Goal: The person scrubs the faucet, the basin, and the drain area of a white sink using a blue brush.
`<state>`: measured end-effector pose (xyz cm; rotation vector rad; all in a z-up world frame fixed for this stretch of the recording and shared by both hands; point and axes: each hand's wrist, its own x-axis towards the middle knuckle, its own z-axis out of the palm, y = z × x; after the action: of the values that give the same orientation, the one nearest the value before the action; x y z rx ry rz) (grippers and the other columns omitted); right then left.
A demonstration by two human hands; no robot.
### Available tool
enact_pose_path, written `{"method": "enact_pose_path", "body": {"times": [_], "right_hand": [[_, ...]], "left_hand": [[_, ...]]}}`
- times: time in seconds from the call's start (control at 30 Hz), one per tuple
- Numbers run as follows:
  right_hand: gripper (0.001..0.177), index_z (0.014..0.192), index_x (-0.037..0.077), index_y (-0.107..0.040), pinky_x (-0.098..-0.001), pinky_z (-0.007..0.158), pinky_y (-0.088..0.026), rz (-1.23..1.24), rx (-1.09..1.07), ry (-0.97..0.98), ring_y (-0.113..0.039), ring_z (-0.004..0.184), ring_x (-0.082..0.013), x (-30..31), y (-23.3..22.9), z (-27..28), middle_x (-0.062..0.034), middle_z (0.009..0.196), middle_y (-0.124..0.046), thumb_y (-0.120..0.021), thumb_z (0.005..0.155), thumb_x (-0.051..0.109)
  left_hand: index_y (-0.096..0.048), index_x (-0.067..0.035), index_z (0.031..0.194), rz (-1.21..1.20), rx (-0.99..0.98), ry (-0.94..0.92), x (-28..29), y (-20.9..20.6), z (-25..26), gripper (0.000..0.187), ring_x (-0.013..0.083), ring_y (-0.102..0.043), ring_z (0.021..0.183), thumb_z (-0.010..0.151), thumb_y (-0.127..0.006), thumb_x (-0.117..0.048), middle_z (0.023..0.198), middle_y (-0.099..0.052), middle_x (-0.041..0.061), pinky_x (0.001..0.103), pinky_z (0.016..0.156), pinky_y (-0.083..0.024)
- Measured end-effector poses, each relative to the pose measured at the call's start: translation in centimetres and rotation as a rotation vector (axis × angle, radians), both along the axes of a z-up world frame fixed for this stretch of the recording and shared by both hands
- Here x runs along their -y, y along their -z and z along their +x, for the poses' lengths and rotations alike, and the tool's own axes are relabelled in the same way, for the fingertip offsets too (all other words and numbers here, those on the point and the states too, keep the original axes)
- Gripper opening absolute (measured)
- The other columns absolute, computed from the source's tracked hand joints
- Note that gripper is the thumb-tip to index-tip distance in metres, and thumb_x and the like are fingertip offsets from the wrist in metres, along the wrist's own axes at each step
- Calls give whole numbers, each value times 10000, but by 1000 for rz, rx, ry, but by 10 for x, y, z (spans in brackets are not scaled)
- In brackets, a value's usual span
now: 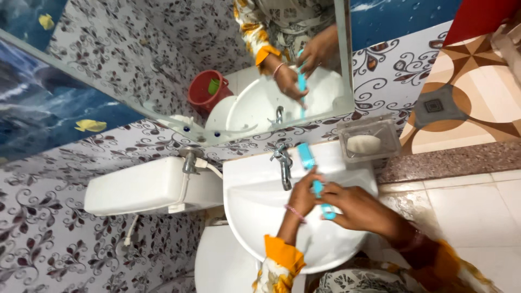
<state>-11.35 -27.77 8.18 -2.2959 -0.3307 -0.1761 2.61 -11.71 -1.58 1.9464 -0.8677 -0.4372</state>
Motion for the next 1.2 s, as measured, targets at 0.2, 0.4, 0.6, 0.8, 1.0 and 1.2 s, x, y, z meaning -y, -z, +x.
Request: {"method": "enact_pose_path", "body": {"times": [0.2, 0.4, 0.6, 0.8, 1.0, 1.2], "right_hand": [[476, 1210, 197, -726, -412, 692, -604, -128, -166, 256, -738, 864, -284, 40, 9, -85, -36, 1257, -658, -791, 752, 314], [479, 1186, 234, -741, -408, 751, -613, -203, -143, 404, -740, 953, -275, 39, 31, -101, -26, 1250, -668, -790, 718, 321], [400, 1191, 145, -737, -433, 753, -595, -16, 55, -6, -731, 883, -331, -11, 26, -10, -123, 1204, -630, -770, 823, 298], [411, 1215, 175, -718, -446, 782, -565, -219, -208, -112, -711, 866, -318, -42, -9, 28, -67, 1247, -611, -767, 839, 336], [379, 1155, 148, -747, -374, 823, -606, 63, -114, -127, -734, 1034, -270, 22, 28, -32, -64, 1253, -663, -804, 789, 227], [395, 1215, 86, -708, -439, 972, -547, 247, 6, 202, -655, 1239, -258, 46, 74, -35, -98, 1366, -668, -754, 823, 96]], "left_hand": [[-704, -132, 1033, 93, 19, 155, 85, 2, -64, 277, 415, -632, 1213, 778, -794, -191, 1546, -533, 136, 429, 1011, -519], [-497, -248, 1497, 54, -98, 207, 89, 14, -79, 655, 365, -697, 1203, 872, -691, -224, 1340, -732, 107, 429, 1015, -536], [-605, -125, 1037, 6, 88, -71, -7, 13, -16, 497, 381, -620, 1231, 583, -795, -55, 1525, -490, 167, 397, 846, -549], [-612, -141, 1049, 72, -193, -267, -39, -5, -5, 295, 441, -697, 927, 775, -626, -35, 1666, -510, 88, 408, 765, -578], [-634, -145, 1054, 174, 228, -248, 8, -4, -66, 276, 385, -714, 1029, 802, -730, -86, 1547, -539, 203, 456, 853, -581], [-622, -83, 1151, 189, 334, -212, 57, 1, -31, 386, 427, -683, 1012, 778, -719, -87, 1487, -531, 234, 487, 868, -563]]}}
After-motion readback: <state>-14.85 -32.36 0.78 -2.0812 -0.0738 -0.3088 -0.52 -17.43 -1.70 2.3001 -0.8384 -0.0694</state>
